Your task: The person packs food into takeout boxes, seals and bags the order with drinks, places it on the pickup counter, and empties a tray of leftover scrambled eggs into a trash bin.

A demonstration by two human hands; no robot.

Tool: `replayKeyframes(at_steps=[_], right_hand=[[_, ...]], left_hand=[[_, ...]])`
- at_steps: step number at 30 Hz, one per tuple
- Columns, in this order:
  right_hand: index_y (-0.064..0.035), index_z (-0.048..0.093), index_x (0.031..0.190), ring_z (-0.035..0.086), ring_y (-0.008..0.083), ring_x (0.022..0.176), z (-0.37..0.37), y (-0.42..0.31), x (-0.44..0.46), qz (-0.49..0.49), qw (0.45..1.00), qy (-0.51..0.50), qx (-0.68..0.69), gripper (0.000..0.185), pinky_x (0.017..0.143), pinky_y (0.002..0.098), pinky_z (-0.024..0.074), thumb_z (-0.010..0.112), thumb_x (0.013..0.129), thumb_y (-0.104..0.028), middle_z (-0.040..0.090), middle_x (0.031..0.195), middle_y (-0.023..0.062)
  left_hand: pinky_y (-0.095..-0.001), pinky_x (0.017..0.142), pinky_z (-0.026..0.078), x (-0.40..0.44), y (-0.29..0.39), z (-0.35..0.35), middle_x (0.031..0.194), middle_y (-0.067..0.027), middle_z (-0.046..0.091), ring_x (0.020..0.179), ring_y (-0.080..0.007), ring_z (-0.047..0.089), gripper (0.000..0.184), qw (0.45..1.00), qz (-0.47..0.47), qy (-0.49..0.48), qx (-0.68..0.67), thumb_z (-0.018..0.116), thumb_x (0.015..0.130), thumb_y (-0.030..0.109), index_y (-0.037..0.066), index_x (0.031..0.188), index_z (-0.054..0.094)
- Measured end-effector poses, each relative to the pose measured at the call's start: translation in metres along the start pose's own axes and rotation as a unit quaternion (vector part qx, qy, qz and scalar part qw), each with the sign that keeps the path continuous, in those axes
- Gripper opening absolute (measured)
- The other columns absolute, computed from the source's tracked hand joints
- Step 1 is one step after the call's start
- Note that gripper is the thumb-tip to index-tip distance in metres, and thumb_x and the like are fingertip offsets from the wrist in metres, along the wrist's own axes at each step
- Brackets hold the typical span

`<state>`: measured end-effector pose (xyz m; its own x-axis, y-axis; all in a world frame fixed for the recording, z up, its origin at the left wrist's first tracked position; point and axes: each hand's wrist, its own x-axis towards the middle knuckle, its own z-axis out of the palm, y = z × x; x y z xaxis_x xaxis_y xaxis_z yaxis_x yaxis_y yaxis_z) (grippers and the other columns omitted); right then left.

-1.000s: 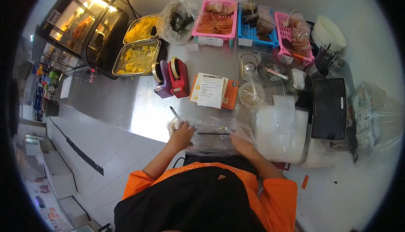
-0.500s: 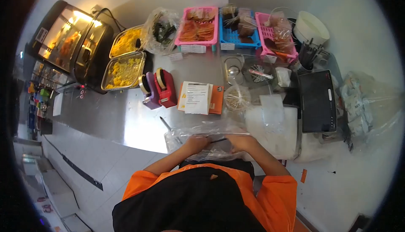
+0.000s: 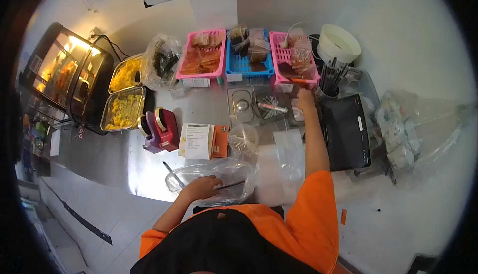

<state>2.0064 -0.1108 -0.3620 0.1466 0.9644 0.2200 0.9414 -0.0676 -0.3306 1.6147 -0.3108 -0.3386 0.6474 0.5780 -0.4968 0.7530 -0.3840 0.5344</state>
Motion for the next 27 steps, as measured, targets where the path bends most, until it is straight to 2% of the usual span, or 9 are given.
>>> replayKeyframes(at_steps=[2,5,8,11,14,21,23,25,27], right_hand=[[-0.0005,0.053,0.078,0.055,0.0289,0.069,0.011,0.017,0.005,0.016,0.998,-0.043,0.043,0.023,0.062,0.0361,0.0439,0.058,0.057,0.007,0.056,0.071,0.012],[-0.0017,0.052,0.078,0.055,0.0274,0.068,0.004,0.024,0.0,-0.101,0.994,-0.005,0.043,0.026,0.061,0.0355,0.0428,0.057,0.055,0.009,0.056,0.071,0.0115],[-0.0018,0.054,0.078,0.056,0.0271,0.07,-0.018,0.042,-0.002,-0.148,0.967,-0.168,0.12,0.026,0.062,0.0357,0.0425,0.058,0.054,0.008,0.056,0.072,0.0133],[-0.0016,0.056,0.079,0.056,0.0262,0.071,-0.038,0.031,-0.012,-0.152,0.972,-0.148,0.105,0.021,0.062,0.0356,0.0421,0.058,0.059,0.005,0.056,0.073,0.0146],[-0.0014,0.058,0.079,0.055,0.0256,0.074,-0.035,0.041,-0.01,-0.142,0.983,-0.103,0.052,0.014,0.063,0.0353,0.0423,0.055,0.065,0.0,0.056,0.076,0.0157],[0.0,0.058,0.08,0.055,0.0197,0.072,-0.069,0.019,-0.02,-0.198,0.935,0.248,0.159,0.009,0.063,0.0304,0.0435,0.052,0.074,-0.003,0.057,0.079,0.0089],[0.0005,0.057,0.08,0.054,0.0165,0.071,-0.096,-0.032,-0.045,-0.12,0.906,0.241,0.326,0.007,0.063,0.0267,0.0431,0.054,0.075,-0.004,0.056,0.077,0.0078],[-0.0012,0.055,0.078,0.051,0.0107,0.071,-0.113,-0.109,-0.101,-0.09,0.764,0.056,0.637,0.005,0.062,0.0212,0.0417,0.056,0.073,0.0,0.053,0.075,0.0046],[-0.003,0.055,0.079,0.053,0.0133,0.071,-0.12,-0.166,-0.15,-0.279,0.778,-0.203,0.524,0.006,0.063,0.025,0.0426,0.056,0.073,-0.002,0.054,0.075,0.005]], left_hand=[[-0.0398,0.079,0.041,-0.006,0.004,-0.008,0.1,-0.0142,0.053,0.091,-0.0324,0.052,0.03,0.999,-0.034,0.029,-0.017,0.054,0.074,0.027,0.009,0.098,0.054],[-0.0363,0.082,0.04,-0.009,0.002,-0.012,0.103,-0.0139,0.052,0.095,-0.0299,0.05,0.034,0.999,-0.039,0.007,-0.026,0.055,0.077,0.027,0.007,0.105,0.051],[-0.0345,0.084,0.039,-0.014,0.005,-0.032,0.105,-0.0133,0.051,0.098,-0.0281,0.049,0.037,0.988,0.08,-0.022,-0.128,0.056,0.077,0.025,0.005,0.108,0.05],[-0.0328,0.086,0.038,-0.008,0.013,-0.049,0.107,-0.0132,0.051,0.1,-0.0268,0.048,0.039,0.986,0.1,-0.019,-0.134,0.055,0.079,0.025,0.004,0.11,0.048],[-0.0325,0.086,0.038,-0.003,0.018,-0.049,0.108,-0.014,0.051,0.101,-0.0267,0.048,0.039,0.992,0.076,-0.002,-0.102,0.054,0.079,0.027,0.004,0.11,0.048],[-0.0297,0.082,0.04,-0.011,0.018,-0.042,0.107,-0.011,0.051,0.098,-0.0208,0.05,0.039,0.984,0.032,-0.073,-0.16,0.056,0.079,0.026,0.003,0.109,0.049],[-0.0276,0.073,0.042,-0.02,0.023,-0.05,0.099,-0.0086,0.055,0.088,-0.017,0.053,0.03,0.955,0.09,0.111,-0.261,0.063,0.073,0.016,0.003,0.097,0.052],[-0.0282,0.068,0.041,-0.022,0.05,-0.051,0.091,-0.0077,0.055,0.082,-0.0175,0.053,0.026,0.848,0.147,0.351,-0.369,0.067,0.067,0.009,0.004,0.088,0.053],[-0.0302,0.067,0.041,-0.017,0.065,-0.044,0.086,-0.0072,0.054,0.081,-0.021,0.052,0.025,0.793,0.215,0.439,-0.364,0.066,0.063,0.004,0.005,0.084,0.052]])
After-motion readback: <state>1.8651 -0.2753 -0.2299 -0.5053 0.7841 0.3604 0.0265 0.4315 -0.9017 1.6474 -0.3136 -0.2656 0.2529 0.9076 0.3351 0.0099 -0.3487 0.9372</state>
